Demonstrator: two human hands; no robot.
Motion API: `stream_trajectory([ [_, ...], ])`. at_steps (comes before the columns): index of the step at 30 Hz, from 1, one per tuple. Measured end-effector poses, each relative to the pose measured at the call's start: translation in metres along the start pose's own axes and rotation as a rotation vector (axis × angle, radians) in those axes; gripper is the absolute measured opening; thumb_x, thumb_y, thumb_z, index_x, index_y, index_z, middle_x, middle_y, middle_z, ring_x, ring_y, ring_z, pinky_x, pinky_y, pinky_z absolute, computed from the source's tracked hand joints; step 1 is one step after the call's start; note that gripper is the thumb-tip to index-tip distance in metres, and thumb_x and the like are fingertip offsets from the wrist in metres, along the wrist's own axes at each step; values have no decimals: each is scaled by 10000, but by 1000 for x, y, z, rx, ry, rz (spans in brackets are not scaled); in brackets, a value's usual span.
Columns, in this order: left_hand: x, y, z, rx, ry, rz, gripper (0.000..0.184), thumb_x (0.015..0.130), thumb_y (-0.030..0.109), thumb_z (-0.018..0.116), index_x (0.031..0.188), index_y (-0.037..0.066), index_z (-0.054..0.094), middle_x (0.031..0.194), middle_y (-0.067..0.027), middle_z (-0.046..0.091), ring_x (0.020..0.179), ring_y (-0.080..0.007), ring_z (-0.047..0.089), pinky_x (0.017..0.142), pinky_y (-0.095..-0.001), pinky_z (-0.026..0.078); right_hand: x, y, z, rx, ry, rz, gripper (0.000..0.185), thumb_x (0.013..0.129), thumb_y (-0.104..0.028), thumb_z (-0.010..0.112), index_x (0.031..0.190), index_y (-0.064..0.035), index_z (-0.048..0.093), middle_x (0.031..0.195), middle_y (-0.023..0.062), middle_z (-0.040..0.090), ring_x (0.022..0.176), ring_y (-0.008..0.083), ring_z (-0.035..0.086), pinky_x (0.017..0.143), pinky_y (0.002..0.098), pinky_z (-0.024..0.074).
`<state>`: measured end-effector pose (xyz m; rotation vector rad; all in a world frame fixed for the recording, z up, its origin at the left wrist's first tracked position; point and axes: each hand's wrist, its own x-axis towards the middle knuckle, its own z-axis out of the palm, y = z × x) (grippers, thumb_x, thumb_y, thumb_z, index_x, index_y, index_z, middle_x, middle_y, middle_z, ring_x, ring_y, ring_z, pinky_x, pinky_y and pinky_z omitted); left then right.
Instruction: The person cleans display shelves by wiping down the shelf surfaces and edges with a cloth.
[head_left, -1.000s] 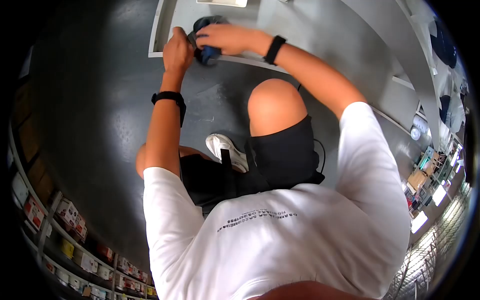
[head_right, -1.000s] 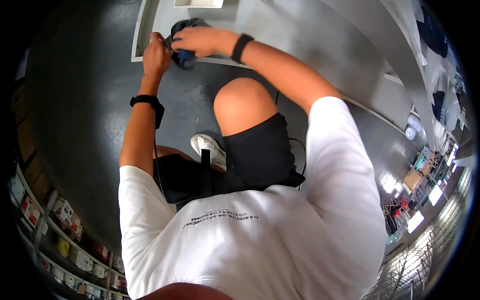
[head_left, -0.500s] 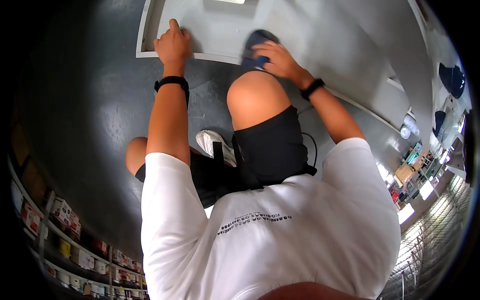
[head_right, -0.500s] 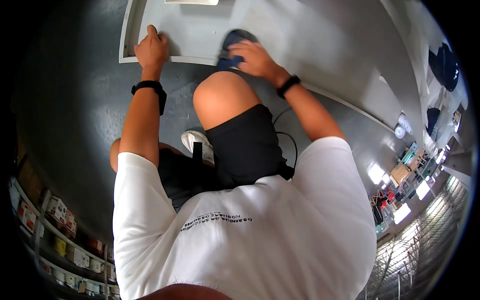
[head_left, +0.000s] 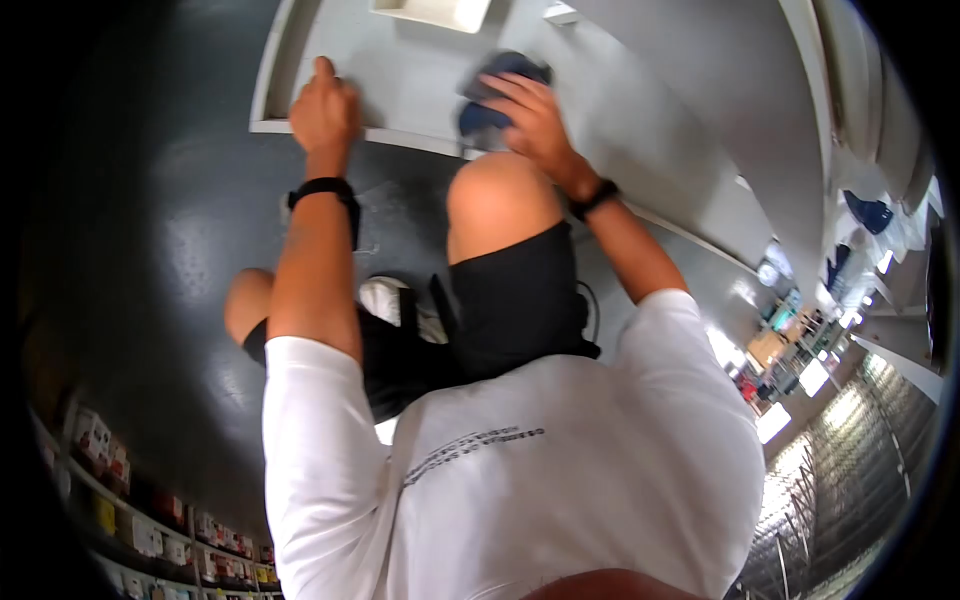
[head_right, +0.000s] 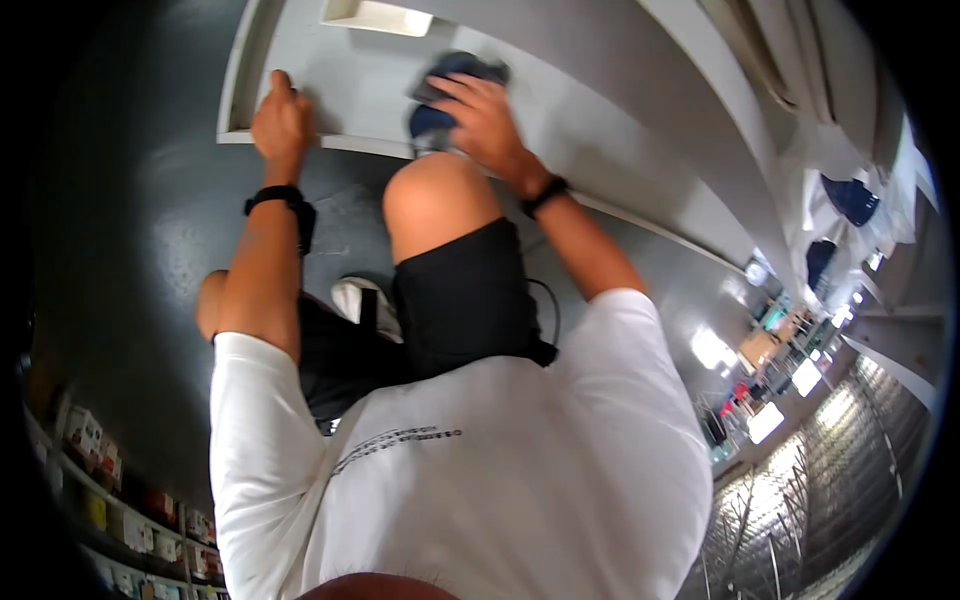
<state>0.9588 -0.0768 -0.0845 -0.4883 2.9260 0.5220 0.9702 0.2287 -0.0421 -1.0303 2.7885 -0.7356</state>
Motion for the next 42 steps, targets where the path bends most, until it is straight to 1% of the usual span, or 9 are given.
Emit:
stream_trajectory([
  [5, -2, 3, -2, -87, -15, -48, 154, 948, 198, 435, 1067, 115, 488, 859, -191, 694, 816, -411, 663, 682, -524, 492, 33, 39, 7, -104, -102, -57, 377, 681, 18, 586, 975, -139, 762, 1352, 15, 623, 1243, 232, 554, 1039, 421, 405],
  [9, -3, 0, -1, -62, 0, -11, 130, 926, 188, 476, 1015, 95, 494, 847, -157, 698, 779, -383, 662, 671, -521, 501, -52, 103, -34, 3, 68, 356, 362, 622, 85, 545, 892, -60, 739, 1247, 106, 681, 1048, 341, 663, 927, 395, 518],
  [12, 0, 1, -1, -40, -15, -6, 124, 921, 190, 484, 996, 91, 490, 833, -154, 697, 771, -377, 661, 664, -514, 502, -161, 142, -54, -190, 24, 585, 269, 622, 102, 570, 797, -66, 685, 1319, 145, 635, 1198, 377, 577, 1002, 433, 480],
  [17, 1, -1, 4, -9, 2, -7, 119, 912, 187, 492, 981, 91, 503, 808, -142, 693, 770, -363, 661, 655, -504, 505, -197, 137, -73, -232, -126, 988, 276, 649, 67, 577, 837, -66, 730, 1279, 178, 648, 1054, 412, 644, 928, 433, 523],
  [18, 1, -1, 3, -1, 7, 10, 115, 910, 187, 496, 976, 93, 508, 803, -136, 692, 769, -359, 661, 652, -500, 506, -188, 139, -66, -239, 10, 775, 302, 652, 59, 576, 868, -65, 747, 1238, 182, 667, 952, 419, 672, 895, 432, 536],
  [21, 2, 3, -3, 26, -42, 12, 117, 908, 191, 501, 975, 97, 519, 816, -117, 697, 786, -348, 662, 658, -491, 508, -82, 88, -49, -159, 145, 549, 372, 638, 70, 517, 925, -56, 718, 1323, 157, 631, 1177, 387, 583, 1033, 424, 447],
  [27, -3, 4, -6, -56, -40, -61, 122, 928, 203, 493, 988, 103, 528, 858, -90, 710, 836, -332, 663, 678, -491, 508, 69, 21, -4, -323, -238, -99, 465, 730, 47, 655, 1168, -99, 602, 1330, 148, 578, 1253, 337, 537, 1053, 431, 435],
  [37, -1, 8, -8, 20, -125, -61, 157, 971, 236, 435, 1037, 114, 509, 893, -134, 721, 850, -348, 686, 705, -488, 524, -56, 117, -38, -290, 14, 355, 328, 731, 67, 633, 1004, -83, 529, 1314, 158, 588, 1232, 353, 541, 1001, 450, 468],
  [42, -4, -6, 4, 25, -31, 69, 203, 957, 261, 423, 1045, 97, 505, 906, -164, 722, 866, -396, 679, 717, -516, 516, -50, 101, -52, -210, -7, 907, 80, 821, -93, 650, 898, -76, 643, 907, 156, 730, 885, 348, 704, 804, 435, 550],
])
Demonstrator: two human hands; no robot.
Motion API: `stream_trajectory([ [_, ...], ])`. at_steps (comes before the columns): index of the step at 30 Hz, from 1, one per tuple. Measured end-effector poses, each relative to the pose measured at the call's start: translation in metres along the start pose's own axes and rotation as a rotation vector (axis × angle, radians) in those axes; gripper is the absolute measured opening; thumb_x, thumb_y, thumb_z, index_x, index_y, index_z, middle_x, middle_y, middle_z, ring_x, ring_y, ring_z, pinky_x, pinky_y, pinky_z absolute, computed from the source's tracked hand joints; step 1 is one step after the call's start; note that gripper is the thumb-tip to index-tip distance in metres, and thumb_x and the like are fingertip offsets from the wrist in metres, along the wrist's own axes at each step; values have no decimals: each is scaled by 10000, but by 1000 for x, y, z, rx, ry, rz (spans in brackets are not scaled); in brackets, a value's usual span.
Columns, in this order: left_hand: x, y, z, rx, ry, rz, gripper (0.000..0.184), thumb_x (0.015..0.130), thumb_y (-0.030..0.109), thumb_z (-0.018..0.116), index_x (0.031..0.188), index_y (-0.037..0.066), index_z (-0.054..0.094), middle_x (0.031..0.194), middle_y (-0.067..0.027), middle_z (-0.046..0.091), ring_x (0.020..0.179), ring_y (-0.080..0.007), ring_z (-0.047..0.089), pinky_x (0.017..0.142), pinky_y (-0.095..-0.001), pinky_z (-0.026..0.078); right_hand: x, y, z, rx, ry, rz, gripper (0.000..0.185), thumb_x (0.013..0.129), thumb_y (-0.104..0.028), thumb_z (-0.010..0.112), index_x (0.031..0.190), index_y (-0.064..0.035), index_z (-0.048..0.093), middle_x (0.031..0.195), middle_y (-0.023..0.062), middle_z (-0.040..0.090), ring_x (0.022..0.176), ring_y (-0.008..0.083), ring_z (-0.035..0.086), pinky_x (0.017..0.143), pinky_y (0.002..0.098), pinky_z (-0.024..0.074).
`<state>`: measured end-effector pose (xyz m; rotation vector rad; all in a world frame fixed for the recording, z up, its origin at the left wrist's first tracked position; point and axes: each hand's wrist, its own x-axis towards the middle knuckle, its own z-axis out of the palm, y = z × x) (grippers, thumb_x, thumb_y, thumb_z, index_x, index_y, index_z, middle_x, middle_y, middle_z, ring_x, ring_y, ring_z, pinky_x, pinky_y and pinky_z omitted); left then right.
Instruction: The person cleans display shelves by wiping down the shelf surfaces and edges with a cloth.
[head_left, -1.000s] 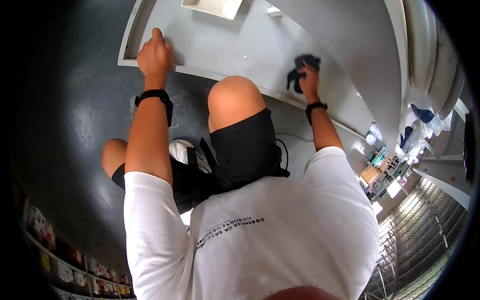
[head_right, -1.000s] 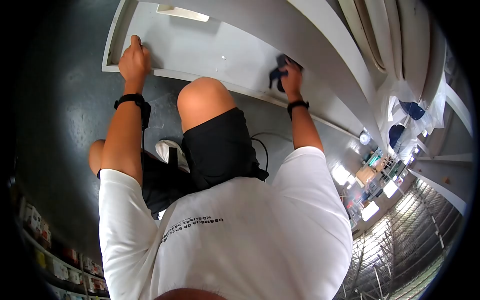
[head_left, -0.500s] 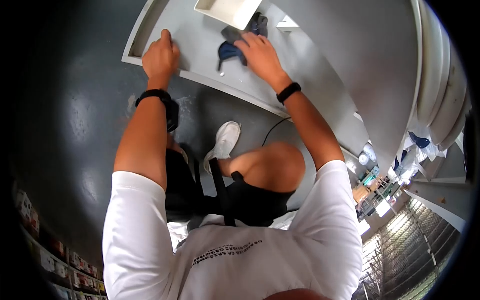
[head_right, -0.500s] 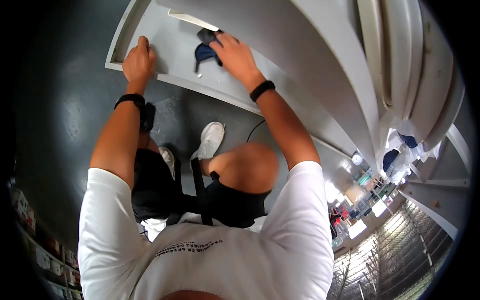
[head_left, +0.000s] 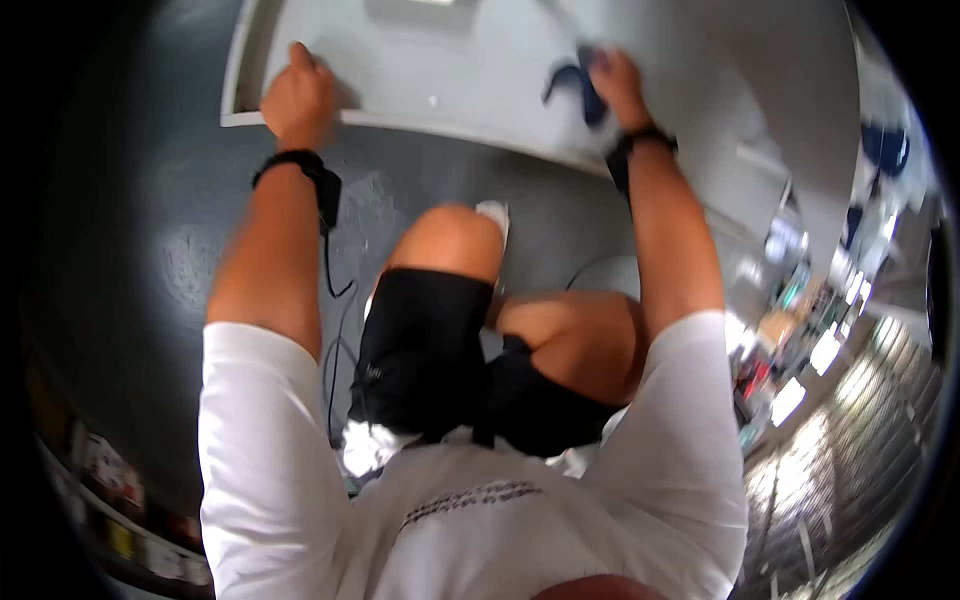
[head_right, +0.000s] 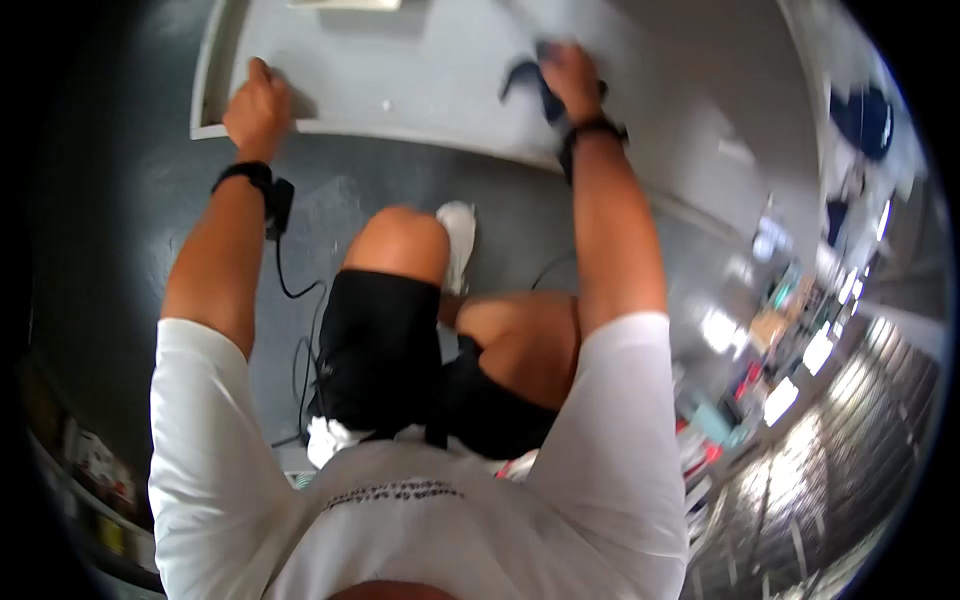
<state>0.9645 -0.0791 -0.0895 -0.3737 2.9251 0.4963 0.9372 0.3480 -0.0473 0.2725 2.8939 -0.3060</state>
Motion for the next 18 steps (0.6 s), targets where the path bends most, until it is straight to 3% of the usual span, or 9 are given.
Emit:
stream_trajectory([
  [1, 4, -1, -1, 11, -21, -7, 237, 945, 271, 418, 1069, 90, 507, 927, -179, 723, 890, -419, 674, 744, -533, 510, 2, -28, 4, 267, 37, -135, 303, 942, -328, 586, 890, -35, 642, 810, 174, 699, 816, 312, 708, 724, 418, 547],
  [3, 19, -2, -2, -23, -29, 25, 257, 935, 275, 422, 1098, 98, 510, 974, -196, 720, 916, -425, 674, 778, -543, 504, 14, -122, -7, 477, -96, -437, 377, 899, -250, 618, 1240, -90, 632, 1028, 228, 686, 923, 329, 662, 926, 494, 471],
  [4, 17, -2, -2, 6, -39, -25, 261, 932, 277, 421, 1103, 102, 511, 995, -199, 718, 927, -425, 673, 791, -545, 502, 2, -158, 2, 482, -229, -519, 257, 895, -150, 610, 1119, -41, 672, 1023, 233, 680, 934, 384, 644, 840, 483, 500],
  [5, 6, -3, -1, 36, -62, -75, 266, 929, 280, 420, 1109, 106, 512, 1017, -202, 716, 937, -425, 673, 804, -548, 500, 1, -172, 48, 481, -221, -747, 316, 780, -102, 615, 1090, -113, 678, 1004, 147, 719, 973, 326, 691, 811, 418, 544],
  [6, 0, -9, 0, 73, -82, -72, 277, 935, 293, 410, 1116, 110, 514, 1032, -198, 714, 945, -418, 675, 798, -540, 504, -26, -194, 47, 417, -325, -814, 269, 841, -210, 569, 1062, -106, 681, 971, 151, 718, 910, 324, 700, 765, 446, 541],
  [8, 2, 8, -4, 54, -97, -74, 284, 937, 296, 405, 1127, 127, 530, 1027, -194, 716, 954, -418, 676, 793, -530, 508, -61, -227, 40, 78, -512, -584, 356, 814, -299, 538, 1102, -148, 682, 1069, 130, 706, 1043, 342, 658, 918, 656, 417],
  [9, -4, 11, -8, 48, -82, -100, 285, 936, 296, 407, 1131, 133, 535, 1027, -193, 716, 956, -418, 676, 791, -528, 509, -82, -233, 49, -50, -396, -601, 379, 830, -338, 532, 1121, -148, 681, 1107, 111, 683, 1124, 333, 616, 959, 664, 380],
  [11, 2, -2, 1, 79, -59, -67, 285, 929, 302, 423, 1137, 151, 546, 1019, -186, 720, 955, -410, 679, 792, -522, 510, -97, -219, 69, 31, -185, -634, 396, 832, -377, 550, 1130, -144, 670, 1155, 85, 647, 1167, 326, 578, 963, 647, 393],
  [18, 6, 8, -4, 91, -51, -66, 311, 909, 307, 438, 1160, 177, 566, 1028, -173, 722, 974, -392, 683, 810, -508, 517, -121, -47, 47, 159, -128, -370, 402, 762, -357, 690, 1111, -160, 669, 1122, 113, 637, 1109, 344, 591, 899, 516, 504],
])
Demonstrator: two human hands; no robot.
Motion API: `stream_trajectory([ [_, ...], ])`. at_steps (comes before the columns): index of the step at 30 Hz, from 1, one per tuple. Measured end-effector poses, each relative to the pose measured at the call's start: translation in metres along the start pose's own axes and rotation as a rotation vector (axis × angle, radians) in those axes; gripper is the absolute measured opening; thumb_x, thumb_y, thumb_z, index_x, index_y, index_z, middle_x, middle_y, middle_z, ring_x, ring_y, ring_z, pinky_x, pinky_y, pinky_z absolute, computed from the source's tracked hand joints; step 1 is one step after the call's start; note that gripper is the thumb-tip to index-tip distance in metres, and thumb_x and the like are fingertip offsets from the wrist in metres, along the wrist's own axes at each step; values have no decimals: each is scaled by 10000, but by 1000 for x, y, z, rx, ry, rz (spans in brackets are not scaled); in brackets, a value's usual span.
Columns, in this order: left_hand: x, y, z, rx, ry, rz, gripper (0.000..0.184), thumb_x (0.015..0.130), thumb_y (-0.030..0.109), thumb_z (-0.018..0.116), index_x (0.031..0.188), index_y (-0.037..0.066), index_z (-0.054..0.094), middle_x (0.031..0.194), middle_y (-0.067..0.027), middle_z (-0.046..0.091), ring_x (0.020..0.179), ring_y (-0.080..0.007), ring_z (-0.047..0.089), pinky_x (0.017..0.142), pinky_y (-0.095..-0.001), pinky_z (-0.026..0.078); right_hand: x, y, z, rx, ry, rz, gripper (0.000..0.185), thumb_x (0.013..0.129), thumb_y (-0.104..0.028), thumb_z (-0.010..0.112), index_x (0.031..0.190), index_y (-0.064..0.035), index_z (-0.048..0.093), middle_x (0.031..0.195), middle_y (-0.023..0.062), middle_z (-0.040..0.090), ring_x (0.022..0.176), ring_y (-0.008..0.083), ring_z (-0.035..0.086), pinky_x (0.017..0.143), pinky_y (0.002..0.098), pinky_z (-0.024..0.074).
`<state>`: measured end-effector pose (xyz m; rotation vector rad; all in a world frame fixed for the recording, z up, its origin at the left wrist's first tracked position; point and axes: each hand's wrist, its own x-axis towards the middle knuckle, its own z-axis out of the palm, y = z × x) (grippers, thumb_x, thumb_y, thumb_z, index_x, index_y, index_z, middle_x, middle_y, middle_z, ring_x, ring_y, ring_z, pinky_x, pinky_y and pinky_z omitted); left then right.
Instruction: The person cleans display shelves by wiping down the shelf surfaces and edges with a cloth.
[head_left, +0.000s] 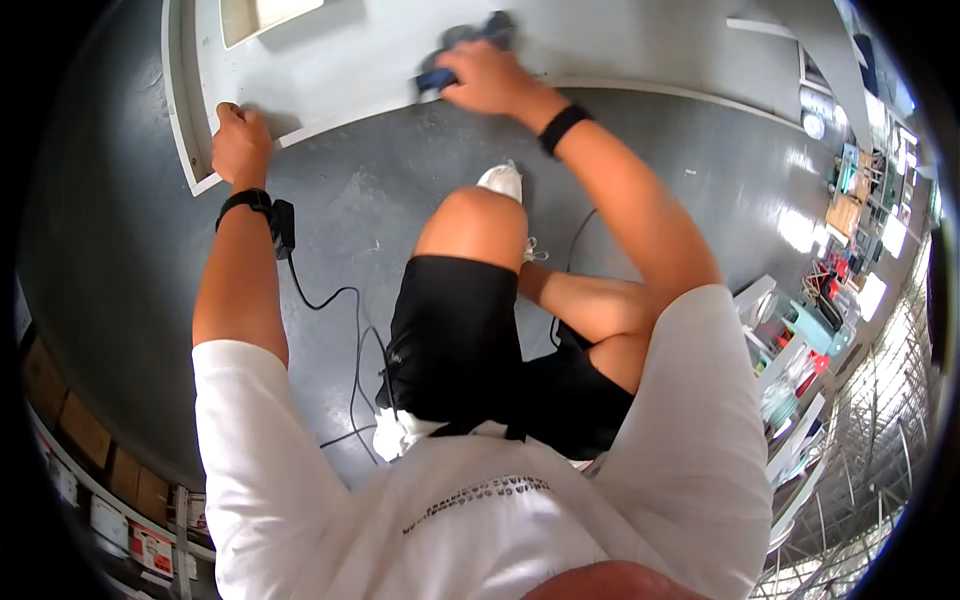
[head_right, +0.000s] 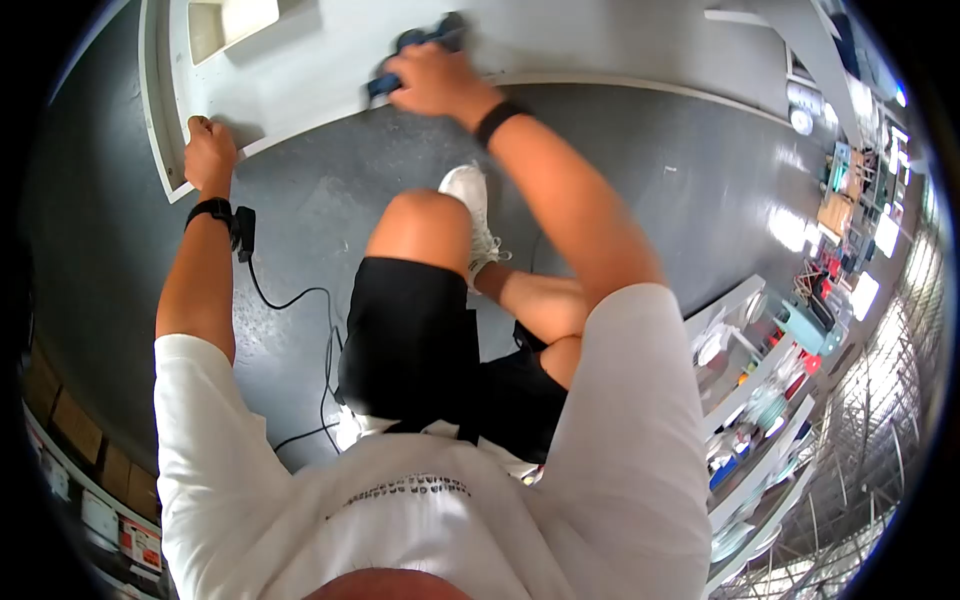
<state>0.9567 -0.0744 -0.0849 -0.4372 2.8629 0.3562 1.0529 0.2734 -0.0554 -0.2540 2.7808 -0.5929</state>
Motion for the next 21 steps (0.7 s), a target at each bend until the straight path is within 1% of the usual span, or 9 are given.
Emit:
stream_trajectory([
  [4, 4, -8, 5, 39, -1, 36, 306, 910, 317, 451, 1151, 169, 566, 1034, -186, 718, 983, -400, 680, 825, -522, 517, -38, 65, -30, -97, 40, 172, 372, 754, -347, 705, 1067, -146, 686, 1102, 143, 644, 1125, 379, 583, 883, 533, 502],
  [7, 0, -8, 8, 1, 30, 43, 303, 910, 316, 450, 1149, 169, 564, 1038, -192, 715, 986, -407, 677, 830, -519, 519, -27, 61, -52, -177, -269, 265, 354, 758, -276, 680, 1083, -136, 694, 1127, 158, 649, 1139, 381, 582, 894, 557, 488],
  [9, 6, -9, 14, 69, 31, -13, 320, 904, 322, 455, 1167, 177, 565, 1028, -182, 719, 986, -411, 675, 820, -514, 523, 0, 42, -33, -43, -116, -44, 302, 741, -256, 664, 983, -77, 690, 930, 173, 678, 913, 378, 663, 773, 518, 533],
  [10, 6, -11, 12, 53, 51, 20, 325, 896, 319, 456, 1163, 176, 574, 1036, -178, 719, 990, -417, 672, 819, -514, 522, 6, 15, -23, 107, 86, -120, 309, 723, -276, 662, 935, -52, 682, 858, 179, 671, 838, 393, 667, 726, 487, 547],
  [11, 1, -5, 6, 49, 54, 13, 320, 888, 312, 456, 1147, 173, 583, 1027, -181, 718, 980, -419, 670, 812, -519, 519, 13, -9, -9, 135, 133, -193, 270, 725, -237, 681, 959, -102, 685, 897, 122, 629, 896, 318, 623, 720, 499, 476],
  [13, 6, -9, 11, 52, 88, 38, 303, 883, 305, 465, 1125, 171, 591, 1002, -187, 718, 956, -423, 670, 800, -526, 515, -2, -53, 14, -92, 293, -185, 255, 724, -241, 654, 951, -134, 696, 898, 83, 624, 899, 267, 616, 713, 481, 435],
  [16, 4, -9, 11, 52, 126, 32, 275, 880, 293, 483, 1098, 170, 596, 980, -190, 717, 941, -424, 669, 793, -525, 512, -17, -32, 25, -90, 420, -139, 259, 723, -237, 629, 959, -164, 708, 947, 50, 630, 960, 225, 605, 758, 453, 408],
  [18, 5, -11, 12, 70, 142, 41, 259, 881, 287, 493, 1087, 168, 597, 969, -192, 717, 935, -424, 669, 786, -523, 512, -36, 4, 29, -93, 472, -133, 258, 721, -273, 653, 952, -166, 695, 1000, 29, 631, 998, 239, 576, 804, 496, 409],
  [21, 11, -14, 15, 125, 149, 98, 212, 899, 256, 509, 1075, 168, 587, 939, -188, 720, 908, -421, 674, 758, -515, 516, -90, 82, -2, -232, 323, -39, 436, 755, -246, 661, 1189, -208, 667, 1255, 56, 593, 1188, 246, 539, 890, 513, 439],
])
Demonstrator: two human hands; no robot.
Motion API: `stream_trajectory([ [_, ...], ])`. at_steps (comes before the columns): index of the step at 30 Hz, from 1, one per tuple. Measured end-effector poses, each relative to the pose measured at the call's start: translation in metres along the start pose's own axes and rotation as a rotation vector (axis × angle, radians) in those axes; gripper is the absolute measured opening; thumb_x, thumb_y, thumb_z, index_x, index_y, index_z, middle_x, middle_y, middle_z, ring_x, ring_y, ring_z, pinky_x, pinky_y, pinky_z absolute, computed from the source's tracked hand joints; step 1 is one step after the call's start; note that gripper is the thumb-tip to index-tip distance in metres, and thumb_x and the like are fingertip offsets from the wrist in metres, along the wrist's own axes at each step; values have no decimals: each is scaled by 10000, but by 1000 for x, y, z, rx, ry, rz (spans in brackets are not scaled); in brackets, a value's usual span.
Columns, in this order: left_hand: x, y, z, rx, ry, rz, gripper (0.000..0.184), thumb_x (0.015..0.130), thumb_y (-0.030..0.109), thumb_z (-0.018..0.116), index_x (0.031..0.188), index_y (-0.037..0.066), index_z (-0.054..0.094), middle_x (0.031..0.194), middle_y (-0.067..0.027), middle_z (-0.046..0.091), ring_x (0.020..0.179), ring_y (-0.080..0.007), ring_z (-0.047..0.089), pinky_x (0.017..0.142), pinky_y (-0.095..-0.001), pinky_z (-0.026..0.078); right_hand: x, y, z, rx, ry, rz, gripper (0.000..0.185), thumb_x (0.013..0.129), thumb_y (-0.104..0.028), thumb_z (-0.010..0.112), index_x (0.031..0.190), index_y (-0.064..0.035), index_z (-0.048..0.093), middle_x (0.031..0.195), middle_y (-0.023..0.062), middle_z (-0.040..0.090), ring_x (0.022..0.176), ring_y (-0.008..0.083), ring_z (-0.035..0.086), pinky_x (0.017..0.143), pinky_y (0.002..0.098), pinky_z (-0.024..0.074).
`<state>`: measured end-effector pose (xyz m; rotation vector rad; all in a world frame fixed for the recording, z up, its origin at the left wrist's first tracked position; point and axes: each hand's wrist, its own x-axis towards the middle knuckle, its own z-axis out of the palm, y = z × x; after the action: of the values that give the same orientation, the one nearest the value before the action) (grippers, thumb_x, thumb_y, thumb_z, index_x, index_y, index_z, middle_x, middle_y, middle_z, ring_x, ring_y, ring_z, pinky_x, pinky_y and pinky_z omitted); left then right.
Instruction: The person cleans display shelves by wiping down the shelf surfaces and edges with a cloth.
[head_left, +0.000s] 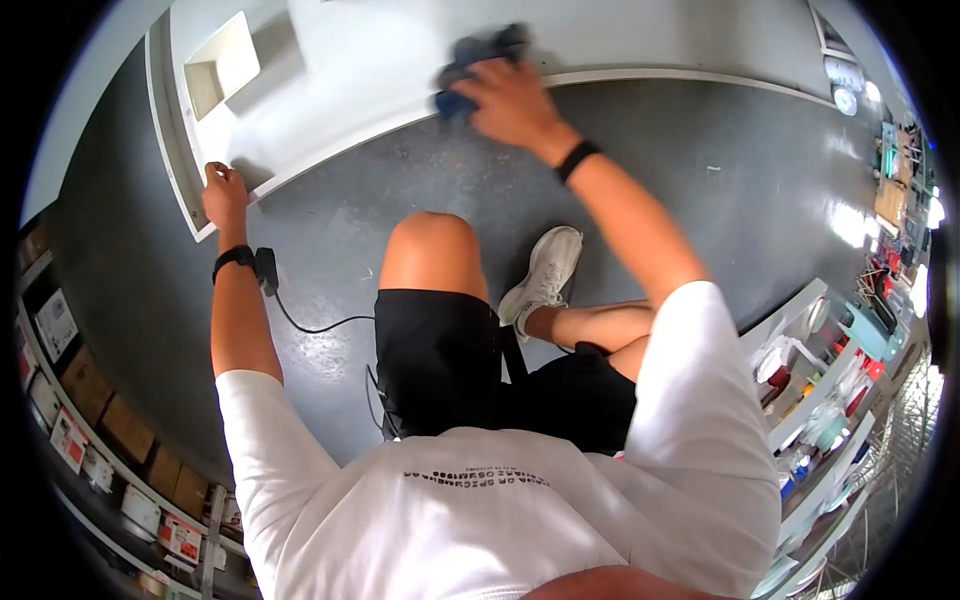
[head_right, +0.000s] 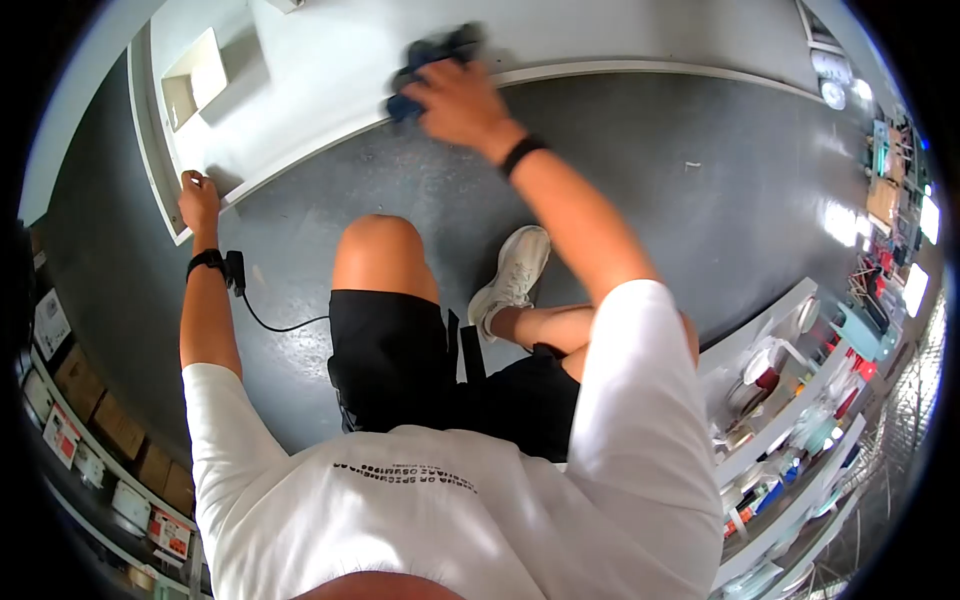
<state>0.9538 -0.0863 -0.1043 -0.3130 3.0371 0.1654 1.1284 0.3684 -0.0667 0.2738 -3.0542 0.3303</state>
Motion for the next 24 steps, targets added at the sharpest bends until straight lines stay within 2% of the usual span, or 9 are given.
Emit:
stream_trajectory([
  [6, -9, 39, -5, -118, 55, 461, 141, 933, 113, 499, 1070, 114, 532, 887, -188, 700, 833, -406, 667, 700, -500, 508, -71, 162, -45, -249, -156, 170, 453, 826, -165, 596, 1277, -166, 633, 1334, 85, 558, 1289, 276, 485, 998, 509, 420],
  [8, -20, 70, -2, -206, 38, 522, 118, 945, 90, 495, 1061, 93, 515, 894, -201, 664, 840, -413, 644, 699, -499, 497, -69, 194, -43, -41, -189, 209, 426, 852, -130, 561, 1270, -165, 639, 1330, 89, 558, 1289, 302, 480, 1046, 514, 400],
  [11, -43, 113, 3, -267, 64, 674, 98, 955, 98, 499, 1049, 78, 516, 835, -211, 634, 798, -421, 624, 697, -516, 483, -18, 133, -56, 256, 55, 127, 391, 818, -65, 577, 1196, -122, 660, 1099, 142, 653, 1163, 350, 558, 1011, 440, 459],
  [12, -54, 125, 4, -317, 72, 703, 89, 957, 98, 499, 1038, 68, 519, 824, -215, 628, 788, -422, 620, 696, -524, 479, 0, 94, -47, 236, 72, 83, 462, 761, 17, 580, 1201, -99, 657, 1172, 144, 630, 1150, 359, 557, 1019, 448, 455],
  [13, -65, 133, 7, -269, 114, 765, 107, 956, 116, 507, 1031, 42, 522, 845, -241, 633, 811, -432, 625, 707, -521, 489, 18, 60, -29, 236, 118, -49, 442, 752, -13, 613, 1189, -70, 648, 1173, 147, 629, 1136, 356, 564, 992, 448, 470],
  [15, -65, 134, 16, -129, -23, 361, 209, 959, 190, 513, 1091, 30, 531, 927, -243, 664, 897, -433, 630, 782, -525, 496, 48, -14, 6, 274, 195, -206, 377, 770, -128, 635, 1143, -88, 657, 1094, 124, 623, 1098, 315, 566, 958, 485, 455],
  [17, -66, 130, 15, -84, 14, 539, 234, 971, 236, 514, 1107, 47, 540, 1059, -191, 665, 1010, -387, 600, 863, -520, 446, 60, -67, 14, 183, -61, -129, 254, 794, -223, 613, 1028, -141, 666, 1001, 60, 589, 1067, 261, 564, 890, 523, 436],
  [21, -64, 136, 9, -176, 4, 619, 203, 968, 196, 501, 1110, 55, 535, 989, -165, 660, 981, -361, 585, 843, -478, 417, 30, -40, 31, 233, 175, -85, 214, 769, -280, 628, 959, -212, 699, 992, 9, 605, 1038, 221, 568, 862, 533, 406],
  [24, -64, 134, 6, -165, -32, 567, 185, 960, 167, 493, 1106, 61, 535, 957, -166, 652, 951, -365, 580, 831, -465, 404, -16, 43, 3, 77, 107, -38, 325, 778, -259, 625, 1093, -224, 696, 1162, 17, 607, 1091, 226, 577, 891, 465, 435],
])
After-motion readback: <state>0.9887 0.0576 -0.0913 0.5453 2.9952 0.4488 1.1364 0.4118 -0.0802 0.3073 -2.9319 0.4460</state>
